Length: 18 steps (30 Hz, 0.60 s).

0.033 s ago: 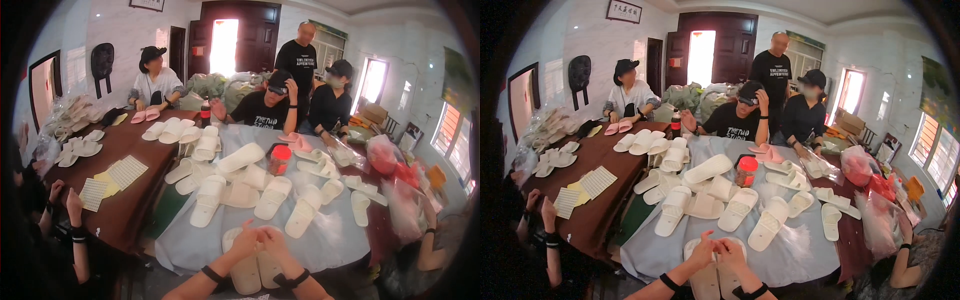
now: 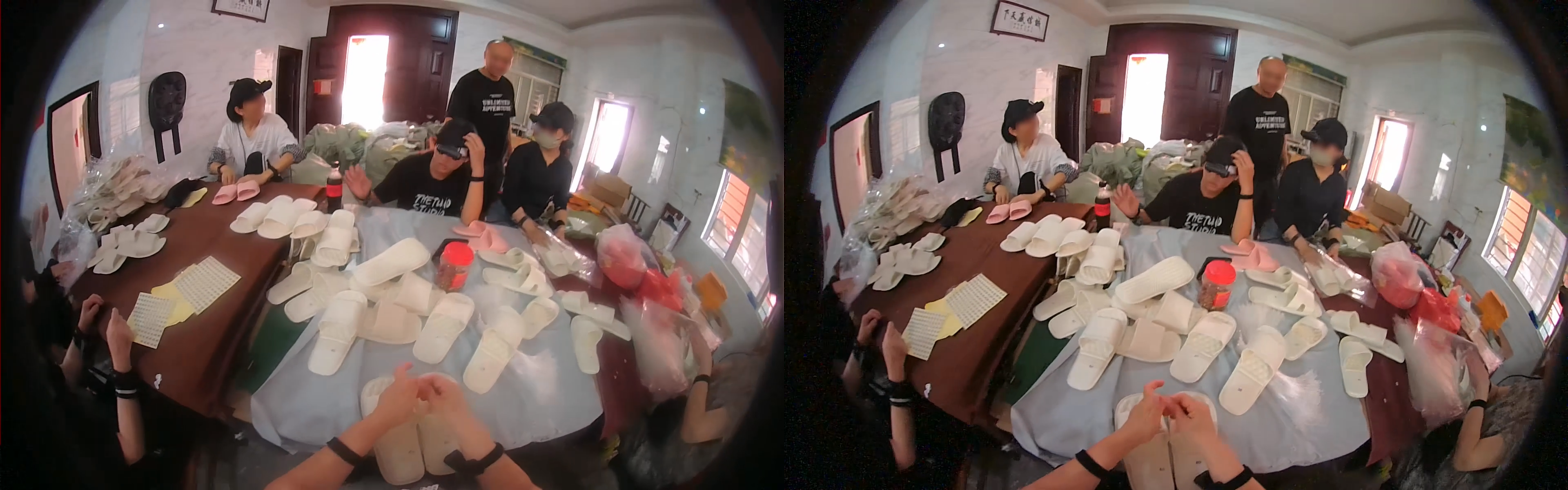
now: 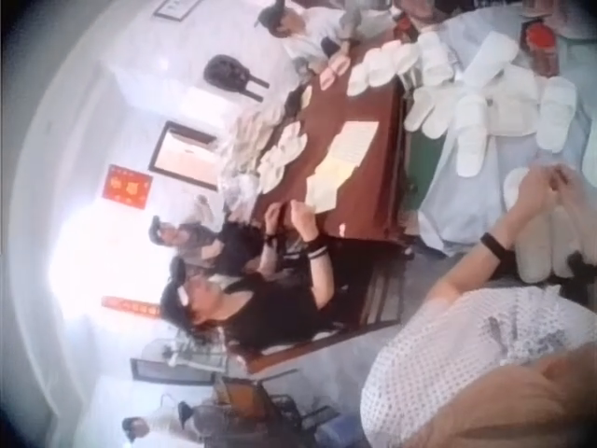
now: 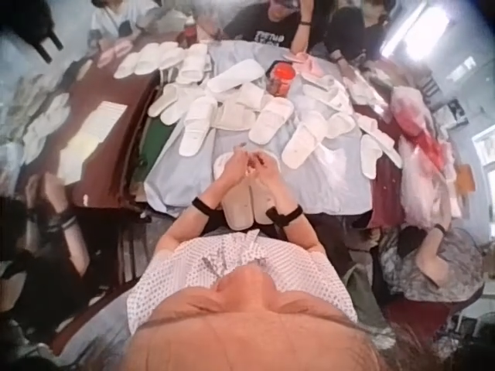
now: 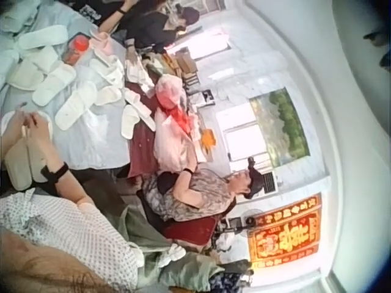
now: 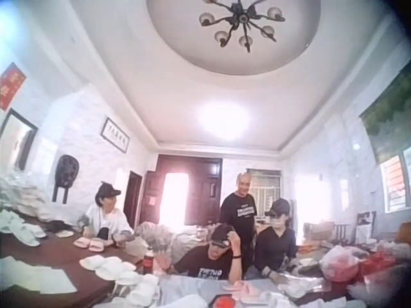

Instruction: The recorder and several other workers are assembling and tagging slippers at tables.

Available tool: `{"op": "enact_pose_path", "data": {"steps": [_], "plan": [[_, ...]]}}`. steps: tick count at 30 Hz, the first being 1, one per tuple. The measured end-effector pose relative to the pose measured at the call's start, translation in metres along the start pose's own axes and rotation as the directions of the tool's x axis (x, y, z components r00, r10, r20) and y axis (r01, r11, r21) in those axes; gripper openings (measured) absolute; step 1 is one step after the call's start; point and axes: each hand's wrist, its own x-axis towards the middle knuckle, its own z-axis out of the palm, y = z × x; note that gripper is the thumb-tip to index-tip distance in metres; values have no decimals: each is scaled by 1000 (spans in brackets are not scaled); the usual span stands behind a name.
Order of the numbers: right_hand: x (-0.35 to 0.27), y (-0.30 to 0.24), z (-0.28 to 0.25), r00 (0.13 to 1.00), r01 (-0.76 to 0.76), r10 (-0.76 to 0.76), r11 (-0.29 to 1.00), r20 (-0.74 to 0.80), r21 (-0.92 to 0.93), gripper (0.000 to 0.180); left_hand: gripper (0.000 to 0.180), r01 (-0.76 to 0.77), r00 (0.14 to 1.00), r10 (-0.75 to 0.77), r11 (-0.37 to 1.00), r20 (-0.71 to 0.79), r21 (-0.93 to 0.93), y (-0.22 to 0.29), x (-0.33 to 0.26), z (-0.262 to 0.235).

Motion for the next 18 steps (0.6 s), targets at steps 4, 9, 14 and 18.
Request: {"op": "enact_pose_path", "data": {"steps": [4, 9, 14, 18], "plan": [[0, 10, -2, 997, 75, -76, 992, 0, -96, 15, 12, 155, 988, -155, 980, -3, 124, 32, 8, -12], [-2, 11, 2, 993, -81, 91, 989, -80, 122, 14, 17, 140, 989, -148, 891, 15, -432, 3, -3, -9], [-7, 10, -1, 995, -75, 76, 997, -58, 19, 17, 16, 270, 960, -260, 738, 109, -618, -1, -6, -14], [-4, 19, -2, 979, -65, 101, 978, -177, 197, 17, 13, 287, 937, -349, 710, 34, -642, 3, -3, -8]]}}
